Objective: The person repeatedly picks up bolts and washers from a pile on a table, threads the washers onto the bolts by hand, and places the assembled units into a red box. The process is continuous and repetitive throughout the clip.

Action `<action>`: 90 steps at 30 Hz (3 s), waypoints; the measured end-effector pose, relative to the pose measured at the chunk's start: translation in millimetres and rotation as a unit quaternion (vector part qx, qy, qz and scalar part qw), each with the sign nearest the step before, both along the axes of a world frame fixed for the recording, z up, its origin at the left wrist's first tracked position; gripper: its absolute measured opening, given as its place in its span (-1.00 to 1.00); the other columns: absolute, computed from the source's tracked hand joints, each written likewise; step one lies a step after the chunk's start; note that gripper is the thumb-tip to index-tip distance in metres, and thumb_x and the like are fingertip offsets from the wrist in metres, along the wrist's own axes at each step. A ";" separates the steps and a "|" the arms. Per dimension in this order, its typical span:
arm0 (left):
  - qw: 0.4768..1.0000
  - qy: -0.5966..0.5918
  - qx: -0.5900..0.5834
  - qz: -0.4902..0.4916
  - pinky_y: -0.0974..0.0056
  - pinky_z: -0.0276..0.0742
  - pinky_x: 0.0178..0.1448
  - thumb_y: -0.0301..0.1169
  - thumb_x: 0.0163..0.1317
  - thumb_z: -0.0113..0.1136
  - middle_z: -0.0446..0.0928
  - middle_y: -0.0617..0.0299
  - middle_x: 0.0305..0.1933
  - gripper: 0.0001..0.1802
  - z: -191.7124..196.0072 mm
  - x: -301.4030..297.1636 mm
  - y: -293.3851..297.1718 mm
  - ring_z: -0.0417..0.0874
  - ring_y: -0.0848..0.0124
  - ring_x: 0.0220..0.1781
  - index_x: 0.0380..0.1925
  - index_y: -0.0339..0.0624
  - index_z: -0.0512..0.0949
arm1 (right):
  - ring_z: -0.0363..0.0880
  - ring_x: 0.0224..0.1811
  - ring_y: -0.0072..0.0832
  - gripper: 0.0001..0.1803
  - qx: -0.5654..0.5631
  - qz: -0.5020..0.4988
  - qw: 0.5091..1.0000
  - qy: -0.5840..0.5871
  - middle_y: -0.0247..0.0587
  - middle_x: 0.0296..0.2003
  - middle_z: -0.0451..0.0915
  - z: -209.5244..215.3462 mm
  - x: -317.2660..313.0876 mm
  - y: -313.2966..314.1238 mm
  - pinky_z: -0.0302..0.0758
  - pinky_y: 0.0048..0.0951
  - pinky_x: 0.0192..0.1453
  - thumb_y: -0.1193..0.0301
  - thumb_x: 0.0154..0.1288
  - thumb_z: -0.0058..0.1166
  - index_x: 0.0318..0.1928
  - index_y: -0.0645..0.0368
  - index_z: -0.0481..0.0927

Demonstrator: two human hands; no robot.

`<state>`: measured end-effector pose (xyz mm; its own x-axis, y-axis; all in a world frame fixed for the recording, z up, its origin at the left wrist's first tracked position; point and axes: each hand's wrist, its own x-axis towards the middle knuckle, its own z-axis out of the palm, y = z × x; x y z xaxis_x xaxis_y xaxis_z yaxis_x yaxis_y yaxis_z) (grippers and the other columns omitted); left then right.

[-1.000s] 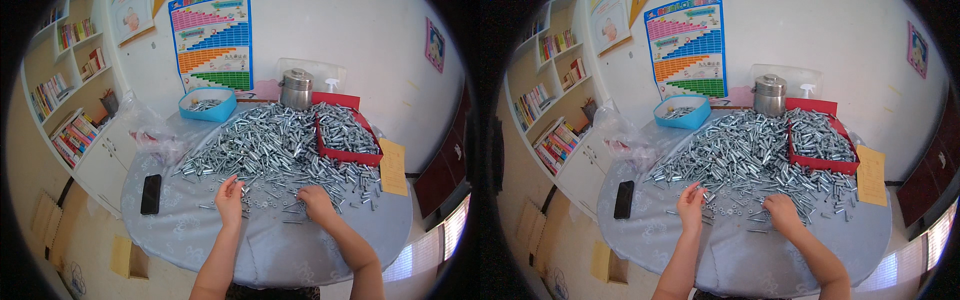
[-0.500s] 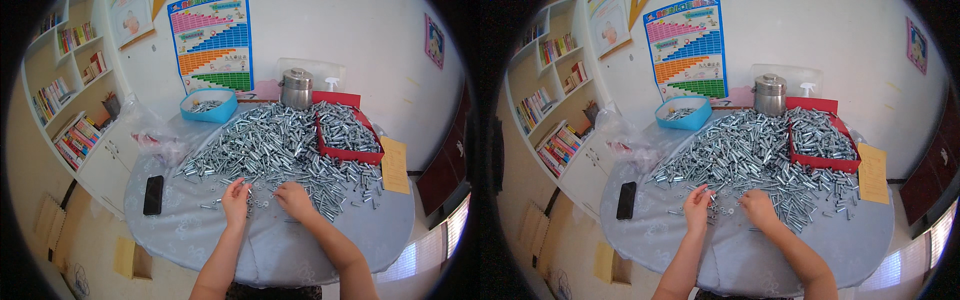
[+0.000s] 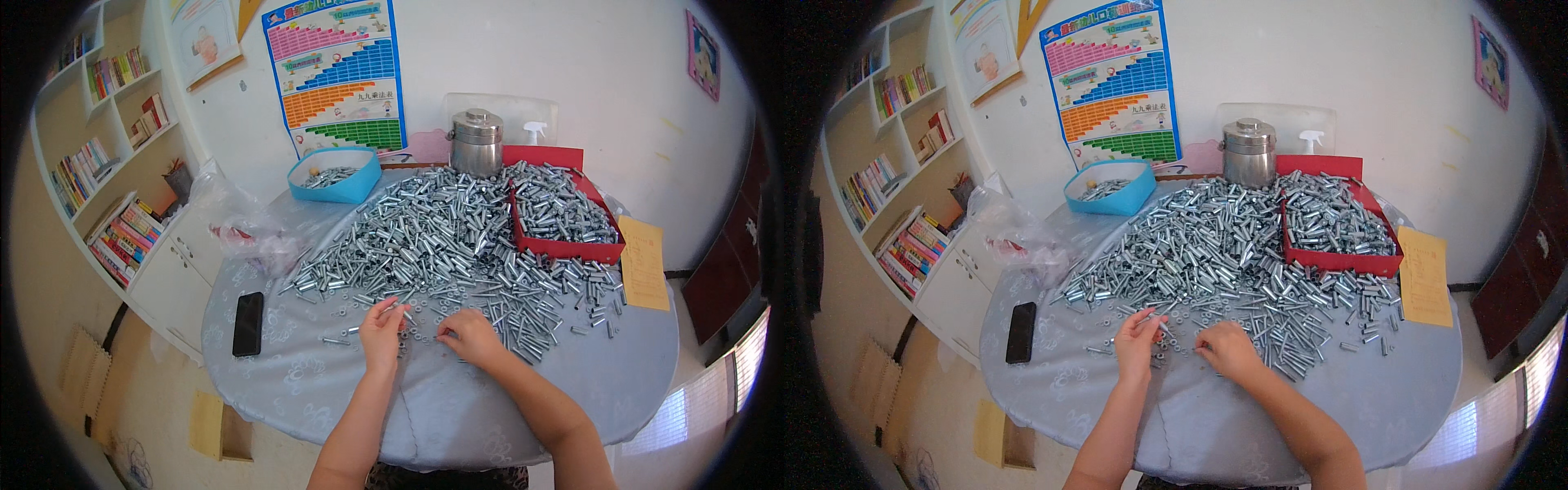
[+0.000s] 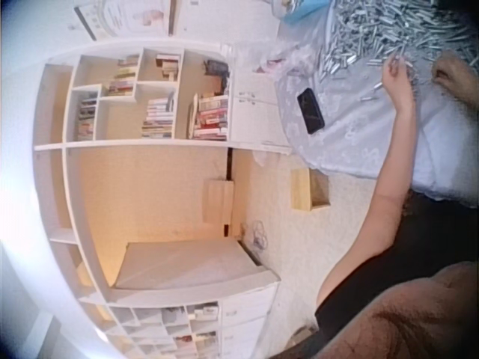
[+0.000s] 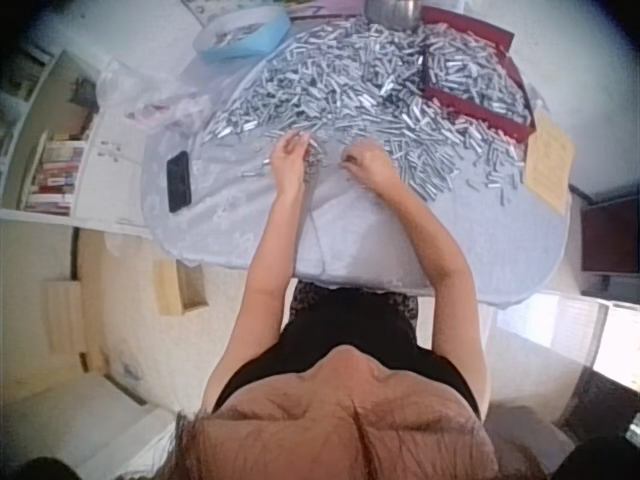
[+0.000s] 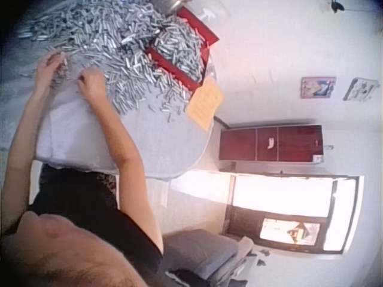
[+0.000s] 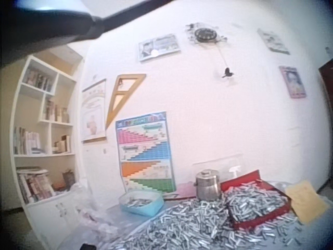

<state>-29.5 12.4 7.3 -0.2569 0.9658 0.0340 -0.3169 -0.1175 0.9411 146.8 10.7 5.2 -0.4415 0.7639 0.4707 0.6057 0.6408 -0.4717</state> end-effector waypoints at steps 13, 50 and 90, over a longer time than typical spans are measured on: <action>0.998 -0.037 -0.037 -0.037 0.47 0.47 -0.33 -0.50 0.16 0.08 0.57 0.07 -0.28 -0.79 -9.2 -1.4 2.4 0.49 0.57 -0.46 -0.18 -0.28 0.42 | 0.53 -0.42 -0.45 -0.91 -0.138 -0.045 0.980 0.136 -0.24 -0.50 0.56 0.7 7.4 1.8 0.42 -0.49 -0.28 0.44 0.00 0.14 -0.43 0.15 0.57; 0.966 -0.187 -0.120 -0.131 0.36 0.60 -0.25 -0.49 0.14 0.10 0.55 -0.01 -0.32 -0.88 -3.7 -4.2 1.0 0.59 0.40 -0.37 -0.34 -0.31 0.44 | 0.58 -0.38 -0.40 -0.78 -0.252 0.047 0.956 -0.144 -0.27 -0.46 0.61 29.3 46.3 5.6 0.46 -0.41 -0.31 0.35 -0.13 0.18 -0.37 0.06 0.64; 0.954 -0.173 -0.150 -0.192 0.32 0.60 -0.18 -0.49 0.16 0.07 0.53 -0.02 -0.29 -0.86 -8.4 6.1 -4.4 0.60 0.33 -0.33 -0.32 -0.35 0.42 | 0.53 -0.41 -0.45 -0.72 -0.216 -0.123 0.963 0.100 -0.24 -0.50 0.57 39.5 25.1 -0.5 0.42 -0.48 -0.36 0.20 0.03 0.17 -0.43 0.17 0.61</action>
